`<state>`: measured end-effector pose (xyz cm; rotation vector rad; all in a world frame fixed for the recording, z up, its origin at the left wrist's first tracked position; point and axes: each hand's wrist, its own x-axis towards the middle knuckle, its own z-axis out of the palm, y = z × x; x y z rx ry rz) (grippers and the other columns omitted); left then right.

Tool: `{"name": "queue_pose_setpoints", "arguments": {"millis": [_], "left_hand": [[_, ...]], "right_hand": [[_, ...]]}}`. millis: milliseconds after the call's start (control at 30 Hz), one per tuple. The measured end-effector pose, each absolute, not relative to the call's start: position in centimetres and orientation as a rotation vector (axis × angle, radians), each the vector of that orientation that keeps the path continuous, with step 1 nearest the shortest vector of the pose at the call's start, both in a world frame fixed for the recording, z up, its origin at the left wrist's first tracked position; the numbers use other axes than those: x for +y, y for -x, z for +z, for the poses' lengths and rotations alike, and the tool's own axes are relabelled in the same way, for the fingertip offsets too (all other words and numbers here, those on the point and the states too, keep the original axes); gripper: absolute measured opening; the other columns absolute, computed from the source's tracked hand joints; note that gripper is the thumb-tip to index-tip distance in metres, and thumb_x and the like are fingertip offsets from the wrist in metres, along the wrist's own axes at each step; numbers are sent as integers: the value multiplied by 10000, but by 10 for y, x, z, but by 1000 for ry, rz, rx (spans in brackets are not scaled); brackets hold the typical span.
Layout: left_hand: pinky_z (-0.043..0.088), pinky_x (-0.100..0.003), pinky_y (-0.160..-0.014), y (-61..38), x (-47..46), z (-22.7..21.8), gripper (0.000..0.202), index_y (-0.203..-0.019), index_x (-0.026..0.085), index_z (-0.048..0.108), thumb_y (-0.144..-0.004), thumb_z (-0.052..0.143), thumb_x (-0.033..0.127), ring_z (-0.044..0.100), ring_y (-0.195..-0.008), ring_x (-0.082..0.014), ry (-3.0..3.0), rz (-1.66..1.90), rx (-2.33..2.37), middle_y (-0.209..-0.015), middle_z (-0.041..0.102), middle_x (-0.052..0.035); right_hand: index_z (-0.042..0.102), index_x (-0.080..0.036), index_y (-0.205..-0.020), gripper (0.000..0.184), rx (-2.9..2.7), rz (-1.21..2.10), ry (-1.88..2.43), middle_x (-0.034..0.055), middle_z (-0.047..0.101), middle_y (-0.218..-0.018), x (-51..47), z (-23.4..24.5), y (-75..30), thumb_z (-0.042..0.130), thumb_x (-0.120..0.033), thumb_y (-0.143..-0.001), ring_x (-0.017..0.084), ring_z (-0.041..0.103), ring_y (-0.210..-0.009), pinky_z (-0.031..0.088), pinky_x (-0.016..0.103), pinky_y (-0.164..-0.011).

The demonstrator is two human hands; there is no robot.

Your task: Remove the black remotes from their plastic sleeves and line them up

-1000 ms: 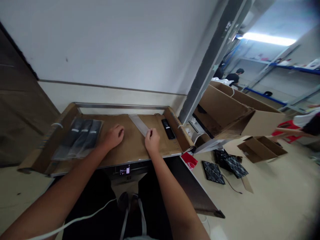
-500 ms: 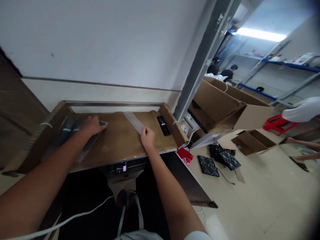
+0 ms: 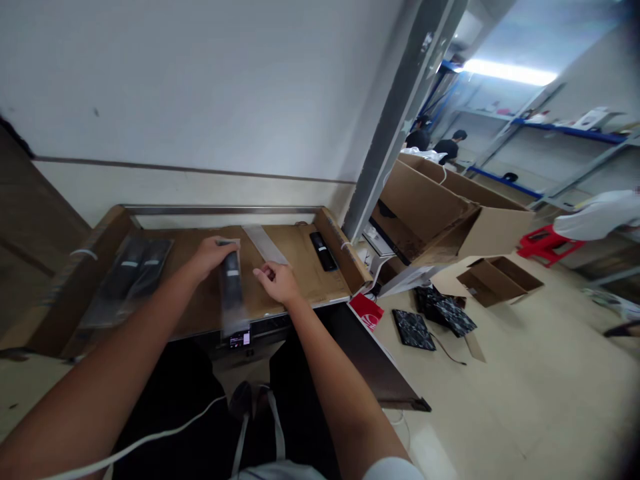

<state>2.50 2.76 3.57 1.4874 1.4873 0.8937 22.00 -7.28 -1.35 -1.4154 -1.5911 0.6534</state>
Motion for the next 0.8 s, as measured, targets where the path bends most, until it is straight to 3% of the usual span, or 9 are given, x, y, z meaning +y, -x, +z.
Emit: {"name": "queue_pose_setpoints", "arguments": {"millis": [133, 333, 500, 600, 700, 800], "left_hand": [[469, -263, -606, -47, 17, 41, 475, -868, 169, 695, -619, 792, 562, 603, -729, -191, -1431, 1071, 1387, -834, 681, -45], [488, -287, -606, -47, 17, 52, 392, -804, 173, 723, -713, 711, 554, 606, -699, -205, -1461, 1059, 1299, -787, 680, -49], [458, -308, -614, -29, 28, 61, 351, -861, 188, 761, -785, 642, 509, 607, -624, -212, -1688, 852, 1378, -728, 694, -45], [415, -305, -650, -25, 26, 68, 361, -865, 196, 766, -833, 586, 507, 618, -689, -222, -1943, 765, 1465, -725, 698, -50], [391, -305, -662, -28, 22, 72, 422, -821, 198, 739, -864, 541, 569, 625, -754, -232, -2040, 736, 1522, -808, 724, -68], [364, -312, -641, -33, 23, 72, 501, -736, 199, 695, -860, 535, 657, 609, -732, -237, -2083, 665, 1560, -772, 700, -81]], "right_hand": [[700, -190, -869, 385, -1381, 893, 1296, 13, 686, -775, -68, -18, -222, 694, -573, -838, 151, 607, -701, 447, 266, -672], [694, -186, -917, 419, -1263, 1122, 1324, -35, 631, -716, -66, -15, -224, 812, -535, -720, 119, 540, -633, 402, 234, -581], [679, -185, -884, 383, -1262, 1139, 1320, -33, 632, -736, -67, -8, -224, 807, -506, -720, 116, 547, -670, 412, 229, -604], [673, -186, -895, 389, -1285, 1095, 1320, -47, 601, -719, -67, -8, -224, 830, -478, -691, 108, 516, -654, 395, 229, -601], [669, -190, -882, 408, -1336, 1064, 1298, -50, 595, -725, -68, -11, -224, 864, -462, -648, 107, 510, -667, 386, 227, -613], [666, -193, -850, 404, -1370, 1110, 1273, -49, 604, -732, -69, -11, -224, 866, -477, -645, 102, 512, -664, 386, 228, -623]]}}
